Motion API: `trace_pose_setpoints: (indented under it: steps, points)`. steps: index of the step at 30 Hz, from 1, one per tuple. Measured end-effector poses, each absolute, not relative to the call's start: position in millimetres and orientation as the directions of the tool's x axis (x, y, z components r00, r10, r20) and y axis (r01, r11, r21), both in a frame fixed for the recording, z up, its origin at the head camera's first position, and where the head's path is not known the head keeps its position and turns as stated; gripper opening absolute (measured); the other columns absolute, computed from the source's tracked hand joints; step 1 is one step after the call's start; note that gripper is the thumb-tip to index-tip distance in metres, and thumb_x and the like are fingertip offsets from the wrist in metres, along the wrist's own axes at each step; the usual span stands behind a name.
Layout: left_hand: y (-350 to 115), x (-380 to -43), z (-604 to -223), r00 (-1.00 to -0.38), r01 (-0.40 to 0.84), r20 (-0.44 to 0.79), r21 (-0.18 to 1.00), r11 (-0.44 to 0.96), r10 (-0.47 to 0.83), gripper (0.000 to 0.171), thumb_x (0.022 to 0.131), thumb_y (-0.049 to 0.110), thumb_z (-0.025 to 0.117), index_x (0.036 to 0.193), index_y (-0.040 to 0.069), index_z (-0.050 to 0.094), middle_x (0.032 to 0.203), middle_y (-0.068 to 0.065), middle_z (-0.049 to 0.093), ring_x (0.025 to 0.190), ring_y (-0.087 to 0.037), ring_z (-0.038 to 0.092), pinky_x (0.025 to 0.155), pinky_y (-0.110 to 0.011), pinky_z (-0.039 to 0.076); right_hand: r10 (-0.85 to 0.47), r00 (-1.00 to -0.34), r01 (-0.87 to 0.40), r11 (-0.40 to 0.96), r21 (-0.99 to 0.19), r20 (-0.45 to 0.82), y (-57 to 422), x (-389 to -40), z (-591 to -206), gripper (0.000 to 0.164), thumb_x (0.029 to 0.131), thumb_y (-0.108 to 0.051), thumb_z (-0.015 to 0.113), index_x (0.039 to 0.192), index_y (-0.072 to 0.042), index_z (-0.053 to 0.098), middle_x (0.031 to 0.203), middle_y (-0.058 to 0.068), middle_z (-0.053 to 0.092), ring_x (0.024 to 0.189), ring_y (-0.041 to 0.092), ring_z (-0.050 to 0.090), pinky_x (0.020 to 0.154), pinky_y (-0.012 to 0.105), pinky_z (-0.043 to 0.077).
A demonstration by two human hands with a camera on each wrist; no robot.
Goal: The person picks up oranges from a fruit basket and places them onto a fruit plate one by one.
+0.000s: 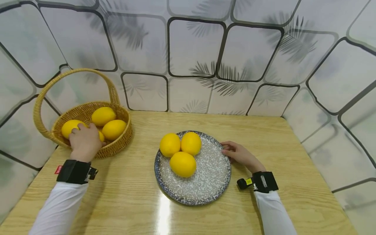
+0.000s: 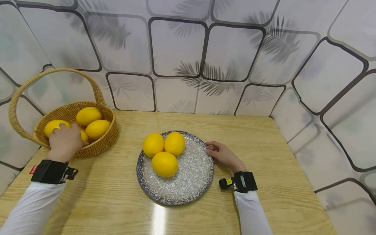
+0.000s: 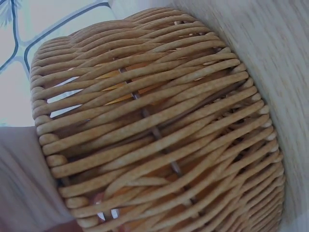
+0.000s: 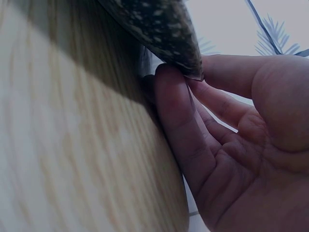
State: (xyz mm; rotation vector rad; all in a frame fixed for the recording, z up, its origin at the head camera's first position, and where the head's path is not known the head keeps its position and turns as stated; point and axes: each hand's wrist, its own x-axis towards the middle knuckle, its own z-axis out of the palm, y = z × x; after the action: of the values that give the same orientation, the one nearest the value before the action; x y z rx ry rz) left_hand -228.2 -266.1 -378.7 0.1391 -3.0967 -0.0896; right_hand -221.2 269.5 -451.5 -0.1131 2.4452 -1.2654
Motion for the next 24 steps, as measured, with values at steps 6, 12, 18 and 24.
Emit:
trace_pose_setpoints:
  steps: [6, 12, 18, 24]
  points:
    - [-265.2, -227.1, -377.8, -0.994, -0.068, 0.077, 0.053, 0.996, -0.072, 0.075, 0.083, 0.027, 0.082, 0.118, -0.025, 0.042, 0.104, -0.051, 0.042, 0.095, -0.069, 0.047, 0.074, -0.069, 0.047, -0.246, -0.923, 0.099, 0.591, -0.801, -0.296, 269.6, -221.9, -450.9, 0.052, 0.104, -0.028, 0.057, 0.15, -0.005, 0.046, 0.126, 0.022, 0.063, 0.095, 0.017, 0.062, 0.077, 0.027, 0.055]
    - [-265.3, -225.6, -381.6, -0.986, -0.052, 0.154, 0.069, 0.996, -0.062, 0.076, 0.08, 0.025, 0.085, 0.119, -0.025, 0.043, 0.108, -0.054, 0.043, 0.096, -0.07, 0.046, 0.073, -0.071, 0.046, -0.244, -0.924, 0.096, 0.595, -0.798, -0.294, 270.1, -222.1, -449.7, 0.052, 0.104, -0.028, 0.058, 0.15, -0.005, 0.046, 0.126, 0.022, 0.063, 0.096, 0.017, 0.062, 0.078, 0.027, 0.055]
    - [-264.7, -223.4, -384.6, -0.973, -0.033, 0.227, 0.08, 0.996, -0.05, 0.075, 0.078, 0.021, 0.085, 0.121, -0.024, 0.044, 0.113, -0.057, 0.044, 0.1, -0.074, 0.046, 0.077, -0.075, 0.044, -0.238, -0.926, 0.096, 0.603, -0.792, -0.294, 271.2, -222.1, -451.8, 0.052, 0.104, -0.029, 0.058, 0.15, -0.006, 0.047, 0.127, 0.022, 0.063, 0.096, 0.018, 0.063, 0.078, 0.027, 0.055]
    - [-265.5, -222.6, -383.0, -0.967, -0.033, 0.25, 0.073, 0.997, -0.051, 0.075, 0.078, 0.022, 0.085, 0.123, -0.023, 0.046, 0.115, -0.056, 0.044, 0.102, -0.074, 0.046, 0.08, -0.075, 0.043, -0.241, -0.928, 0.088, 0.599, -0.796, -0.284, 270.8, -221.9, -451.3, 0.052, 0.104, -0.028, 0.058, 0.15, -0.005, 0.047, 0.126, 0.021, 0.063, 0.095, 0.017, 0.062, 0.077, 0.027, 0.055]
